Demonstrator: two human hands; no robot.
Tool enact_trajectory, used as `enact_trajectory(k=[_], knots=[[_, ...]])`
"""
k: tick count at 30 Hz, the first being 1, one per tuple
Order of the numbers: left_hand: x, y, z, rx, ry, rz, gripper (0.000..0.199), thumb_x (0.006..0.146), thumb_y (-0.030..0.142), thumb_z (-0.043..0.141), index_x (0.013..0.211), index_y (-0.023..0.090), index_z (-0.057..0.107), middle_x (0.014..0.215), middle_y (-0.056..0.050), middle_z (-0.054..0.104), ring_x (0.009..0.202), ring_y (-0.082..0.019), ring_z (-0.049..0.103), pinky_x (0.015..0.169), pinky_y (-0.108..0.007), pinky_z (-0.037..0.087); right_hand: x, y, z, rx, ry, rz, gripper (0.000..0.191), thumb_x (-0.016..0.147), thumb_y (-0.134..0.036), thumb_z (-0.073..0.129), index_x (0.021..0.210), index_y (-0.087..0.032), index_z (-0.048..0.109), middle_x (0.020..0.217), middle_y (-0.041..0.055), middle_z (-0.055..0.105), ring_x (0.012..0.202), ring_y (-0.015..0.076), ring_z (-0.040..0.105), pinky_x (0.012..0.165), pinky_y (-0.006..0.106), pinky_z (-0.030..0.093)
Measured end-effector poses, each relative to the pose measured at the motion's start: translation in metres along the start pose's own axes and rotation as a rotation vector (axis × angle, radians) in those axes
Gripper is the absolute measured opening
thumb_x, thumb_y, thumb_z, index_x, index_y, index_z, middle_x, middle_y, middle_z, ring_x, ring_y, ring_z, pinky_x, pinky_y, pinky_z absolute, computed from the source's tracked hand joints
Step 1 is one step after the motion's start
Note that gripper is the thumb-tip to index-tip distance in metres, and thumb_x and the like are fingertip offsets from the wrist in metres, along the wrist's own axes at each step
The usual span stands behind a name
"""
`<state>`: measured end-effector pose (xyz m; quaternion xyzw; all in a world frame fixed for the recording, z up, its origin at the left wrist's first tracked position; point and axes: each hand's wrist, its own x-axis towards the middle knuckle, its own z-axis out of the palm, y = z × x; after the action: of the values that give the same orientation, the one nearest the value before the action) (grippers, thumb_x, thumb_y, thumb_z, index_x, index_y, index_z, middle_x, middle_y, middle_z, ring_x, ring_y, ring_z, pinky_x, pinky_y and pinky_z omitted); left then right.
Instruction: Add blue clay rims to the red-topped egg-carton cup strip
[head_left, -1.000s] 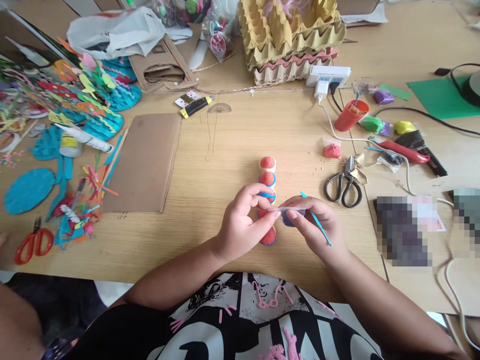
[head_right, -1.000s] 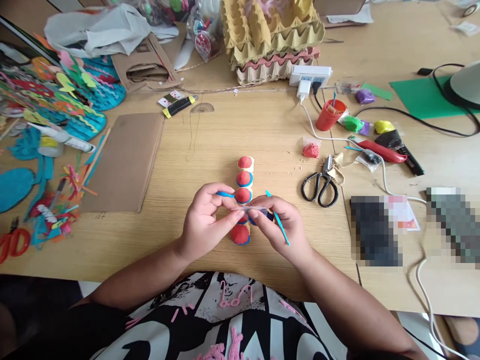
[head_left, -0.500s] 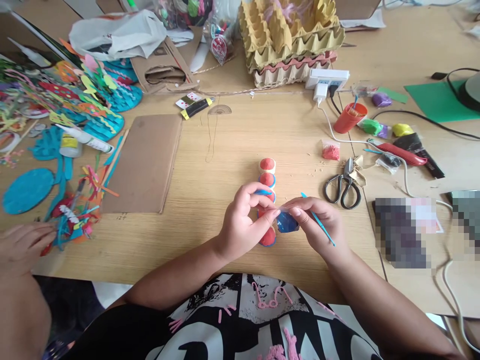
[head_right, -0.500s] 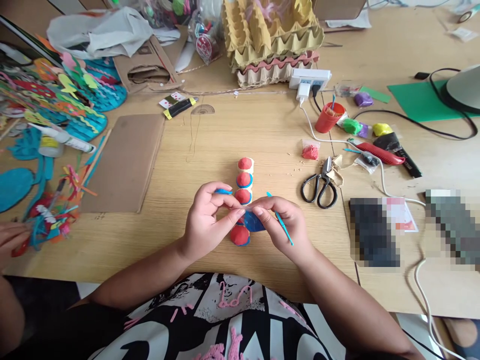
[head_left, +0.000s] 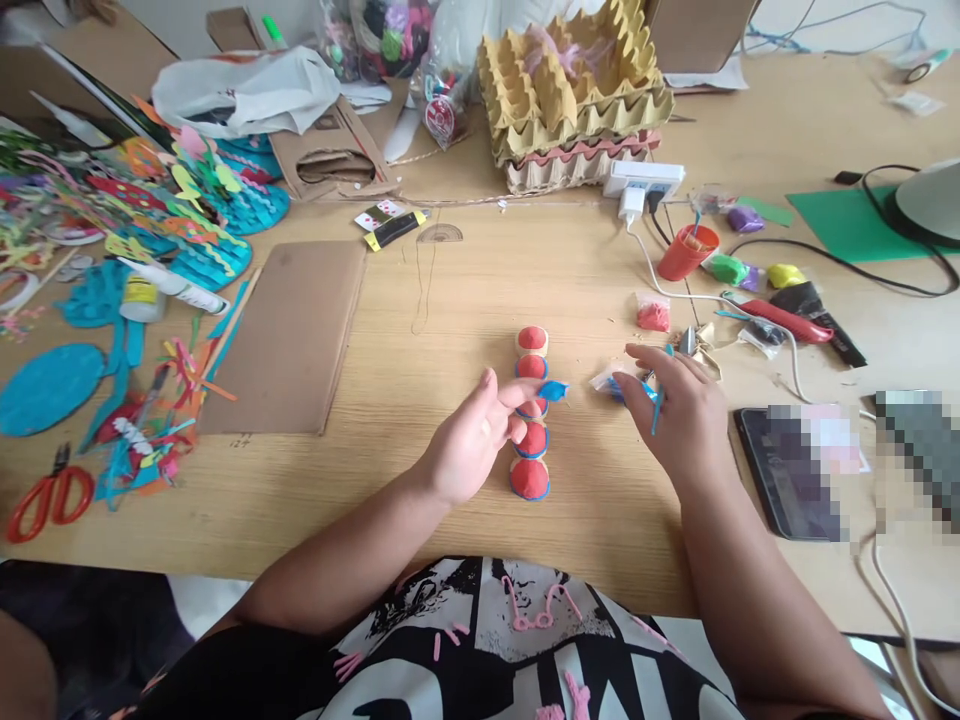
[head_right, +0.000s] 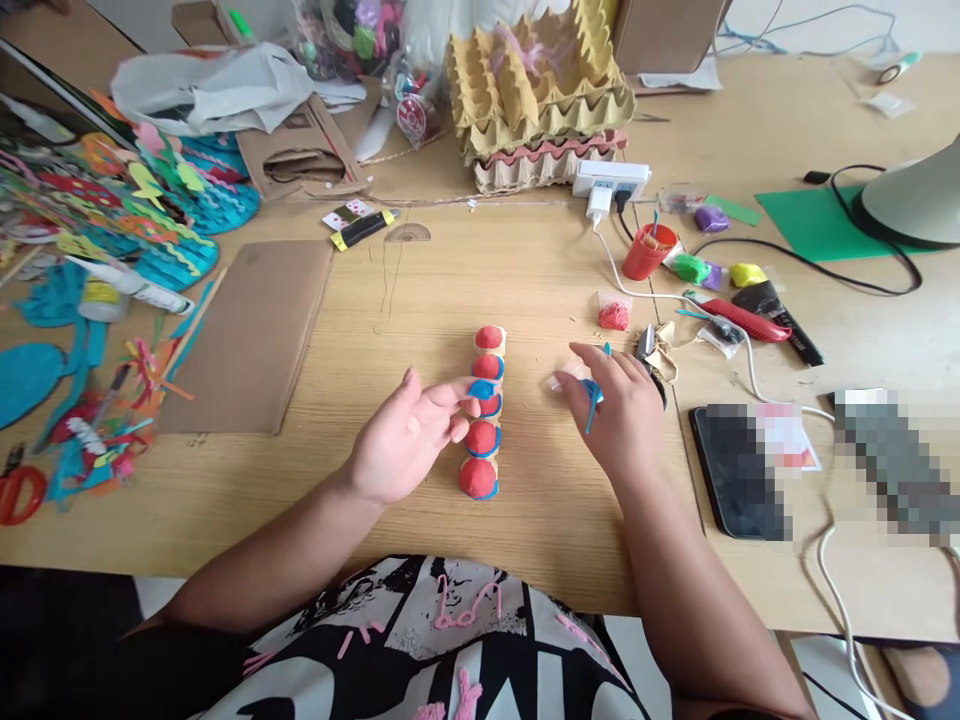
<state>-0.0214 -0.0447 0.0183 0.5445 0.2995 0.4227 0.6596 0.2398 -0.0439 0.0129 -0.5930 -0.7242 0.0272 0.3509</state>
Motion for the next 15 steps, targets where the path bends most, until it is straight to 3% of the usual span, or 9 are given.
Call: enact_trajectory(k=[3, 6, 9, 15], knots=[[-0.007, 0.000, 0.011, 0.155, -0.068, 0.084, 0.078, 0.109, 0.048, 0.005, 0.118, 0.029, 0.079, 0.106, -0.010, 0.078, 0.066, -0.019, 0.062, 0.051, -0.036, 0.052, -0.011, -0.023, -0.005, 0.188, -0.001, -0.244, 0.058, 0.091, -0.046, 0.076, 0.143, -0.027, 0.061, 0.118, 0.0124, 0.078, 0.101, 0.0299, 0.075, 0.090, 0.044, 0.059], [-0.011, 0.002, 0.019, 0.234, -0.122, 0.126, 0.074, 0.109, 0.048, 0.006, 0.125, 0.034, 0.077, 0.118, -0.008, 0.077, 0.064, -0.018, 0.061, 0.054, -0.037, 0.057, -0.020, -0.040, -0.005, 0.219, 0.020, -0.450, 0.063, 0.089, -0.034, 0.080, 0.148, -0.032, 0.056, 0.102, 0.0065, 0.079, 0.088, 0.0247, 0.074, 0.082, 0.040, 0.061], [-0.012, 0.006, 0.022, 0.099, -0.164, 0.056, 0.076, 0.108, 0.055, 0.007, 0.128, 0.034, 0.077, 0.124, -0.008, 0.076, 0.065, -0.018, 0.059, 0.056, -0.038, 0.057, -0.021, -0.045, 0.000, 0.241, 0.004, -0.462, 0.058, 0.092, -0.024, 0.076, 0.146, -0.031, 0.057, 0.097, 0.0051, 0.079, 0.080, 0.0208, 0.073, 0.074, 0.036, 0.061], [-0.009, 0.003, 0.015, -0.006, -0.178, -0.025, 0.079, 0.105, 0.063, 0.009, 0.122, 0.033, 0.080, 0.110, -0.011, 0.077, 0.069, -0.022, 0.057, 0.061, -0.040, 0.054, -0.020, -0.040, 0.008, 0.333, -0.025, -0.433, 0.053, 0.094, -0.022, 0.074, 0.144, -0.028, 0.060, 0.108, 0.0096, 0.080, 0.090, 0.0222, 0.076, 0.079, 0.037, 0.062]])
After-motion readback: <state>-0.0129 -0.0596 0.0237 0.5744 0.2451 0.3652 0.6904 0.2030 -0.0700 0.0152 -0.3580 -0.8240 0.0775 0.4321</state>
